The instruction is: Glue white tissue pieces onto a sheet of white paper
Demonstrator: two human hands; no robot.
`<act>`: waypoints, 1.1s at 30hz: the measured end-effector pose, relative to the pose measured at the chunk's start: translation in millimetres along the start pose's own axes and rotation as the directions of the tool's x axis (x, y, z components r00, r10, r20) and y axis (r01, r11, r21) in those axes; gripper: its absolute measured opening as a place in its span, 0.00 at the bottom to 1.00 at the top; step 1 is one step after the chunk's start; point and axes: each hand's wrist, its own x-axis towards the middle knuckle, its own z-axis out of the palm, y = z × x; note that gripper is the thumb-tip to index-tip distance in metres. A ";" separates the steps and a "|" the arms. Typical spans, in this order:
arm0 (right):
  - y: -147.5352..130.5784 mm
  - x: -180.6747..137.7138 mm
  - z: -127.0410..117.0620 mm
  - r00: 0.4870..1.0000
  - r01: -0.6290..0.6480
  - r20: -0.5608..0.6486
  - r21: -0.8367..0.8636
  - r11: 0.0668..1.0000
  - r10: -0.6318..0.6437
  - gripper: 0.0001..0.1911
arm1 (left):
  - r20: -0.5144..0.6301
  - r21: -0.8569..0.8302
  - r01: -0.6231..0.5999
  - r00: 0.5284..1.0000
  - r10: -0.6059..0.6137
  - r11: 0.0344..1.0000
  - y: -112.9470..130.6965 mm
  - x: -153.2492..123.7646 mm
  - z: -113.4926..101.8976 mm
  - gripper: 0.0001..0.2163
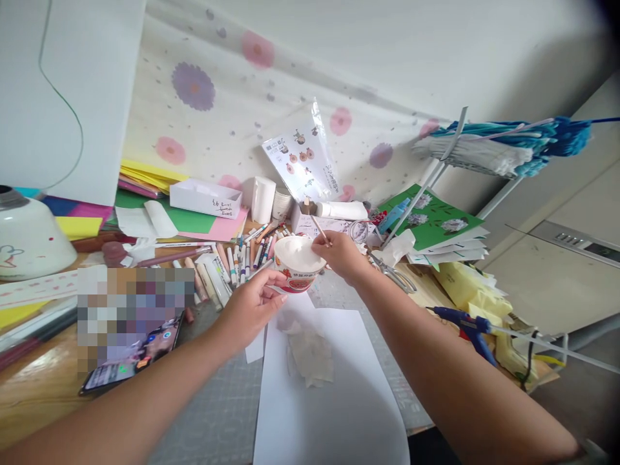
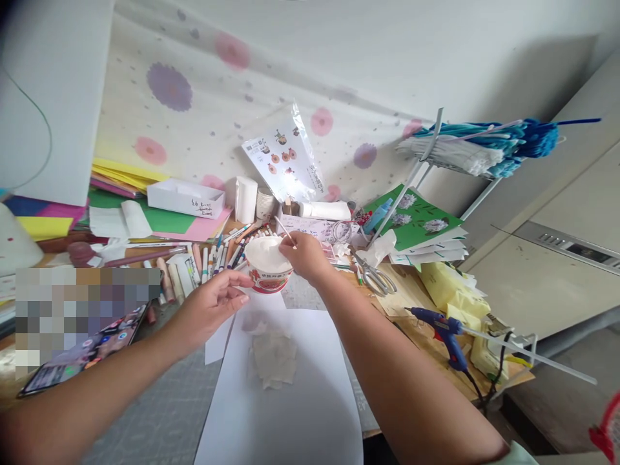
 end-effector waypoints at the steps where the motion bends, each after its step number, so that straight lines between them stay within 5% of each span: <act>1: 1.6 3.4 1.5 1.000 -0.006 0.009 -0.004 1.000 0.006 0.04 | -0.006 -0.012 0.007 1.000 -0.007 1.000 -1.5 1.0 -0.5 0.12; 18: -21.5 -21.0 10.0 0.989 0.061 0.118 0.184 0.981 -0.083 0.07 | -0.082 -0.298 0.064 0.992 -0.092 0.952 6.9 1.7 -3.5 0.18; 26: -35.6 -35.6 15.0 0.969 0.032 0.231 0.236 0.971 -0.088 0.03 | -0.132 -0.406 0.091 0.979 -0.157 0.909 12.2 1.5 -5.9 0.10; 33: -23.4 -29.4 9.3 0.947 -0.086 0.318 0.379 0.921 -0.042 0.16 | -0.109 -0.440 0.118 0.977 -0.183 0.890 10.9 1.6 -8.6 0.10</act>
